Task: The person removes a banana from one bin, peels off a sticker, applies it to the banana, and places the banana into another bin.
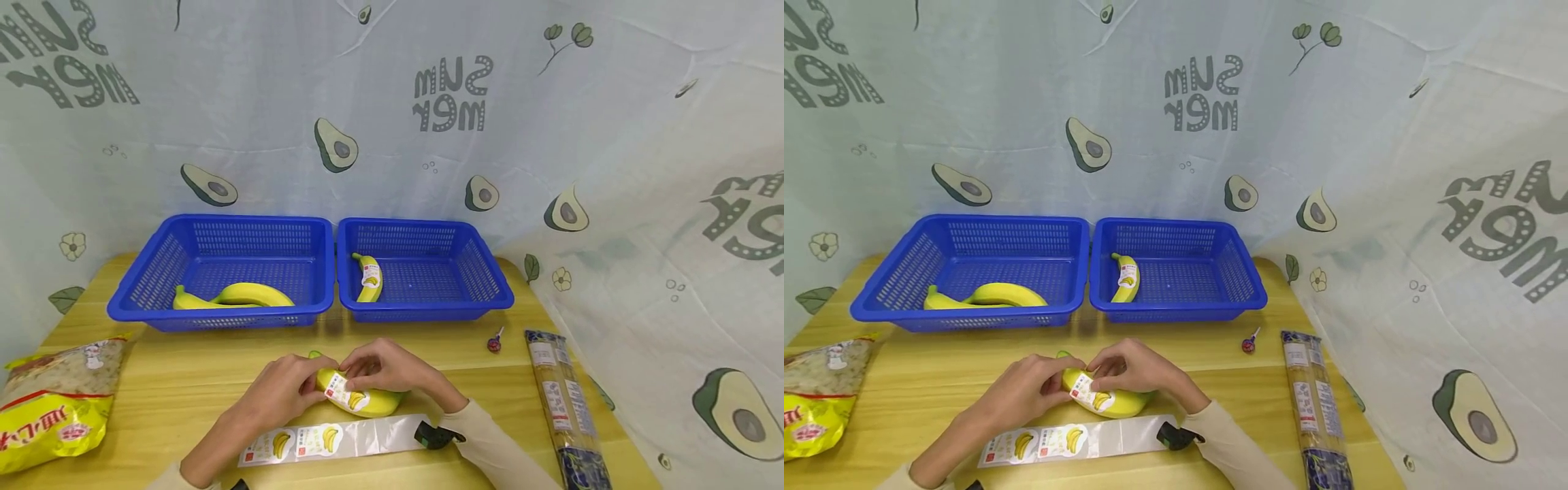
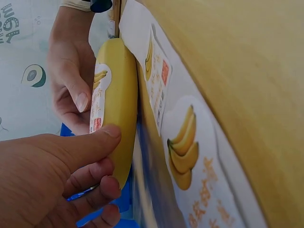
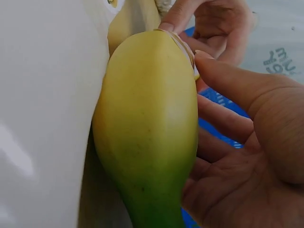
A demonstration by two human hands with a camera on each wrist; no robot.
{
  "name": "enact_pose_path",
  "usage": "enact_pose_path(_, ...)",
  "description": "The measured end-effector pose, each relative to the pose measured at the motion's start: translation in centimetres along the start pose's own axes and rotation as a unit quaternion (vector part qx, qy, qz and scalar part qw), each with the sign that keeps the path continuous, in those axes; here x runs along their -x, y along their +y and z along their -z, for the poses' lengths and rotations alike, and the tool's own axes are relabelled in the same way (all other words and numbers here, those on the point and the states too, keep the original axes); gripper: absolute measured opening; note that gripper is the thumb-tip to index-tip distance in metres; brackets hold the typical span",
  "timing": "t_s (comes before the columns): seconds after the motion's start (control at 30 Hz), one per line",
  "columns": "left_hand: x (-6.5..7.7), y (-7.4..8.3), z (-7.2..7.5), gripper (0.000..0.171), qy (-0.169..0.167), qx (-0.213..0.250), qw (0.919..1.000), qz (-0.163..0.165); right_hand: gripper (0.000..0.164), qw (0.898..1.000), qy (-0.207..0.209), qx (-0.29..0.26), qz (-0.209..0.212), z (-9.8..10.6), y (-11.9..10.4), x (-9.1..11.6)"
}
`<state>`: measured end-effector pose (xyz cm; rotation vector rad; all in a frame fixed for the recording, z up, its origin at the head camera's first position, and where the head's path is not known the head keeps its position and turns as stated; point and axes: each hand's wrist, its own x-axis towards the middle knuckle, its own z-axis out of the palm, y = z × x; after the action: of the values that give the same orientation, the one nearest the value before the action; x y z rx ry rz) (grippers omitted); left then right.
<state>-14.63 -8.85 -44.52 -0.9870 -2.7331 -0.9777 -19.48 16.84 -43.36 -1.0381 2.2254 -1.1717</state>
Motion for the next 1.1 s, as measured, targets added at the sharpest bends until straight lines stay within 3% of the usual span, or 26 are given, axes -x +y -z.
enact_pose_path(0.23, 0.1, -0.2, -0.1, 0.050, -0.015, 0.018, 0.9997, -0.001, 0.031, 1.000, -0.004, -0.015, -0.023, -0.1, 0.1, -0.1)
enact_pose_path(0.43, -0.3, 0.2, 0.0, 0.045, 0.019, 0.009, 0.9997, -0.009, 0.032, 1.000, -0.003, -0.021, -0.018, 0.5, -0.5, 0.0)
enact_pose_path(0.63, -0.6, 0.7, 0.6, 0.043, 0.032, 0.008, 0.9994, -0.011, 0.038, 1.000, -0.014, -0.010, -0.018, 1.1, -1.5, 0.4)
enact_pose_path(0.9, -1.1, 1.4, 0.9, 0.042, 0.046, 0.017, 0.9985, -0.022, 0.053, 0.997, 0.001, 0.081, -0.011, 1.7, -2.8, 1.2)
enact_pose_path(1.1, -1.1, 1.8, 0.9, 0.051, 0.071, 0.031, 0.9969, -0.014, 0.053, 0.995, 0.013, 0.094, -0.004, 2.1, -3.2, 1.6)
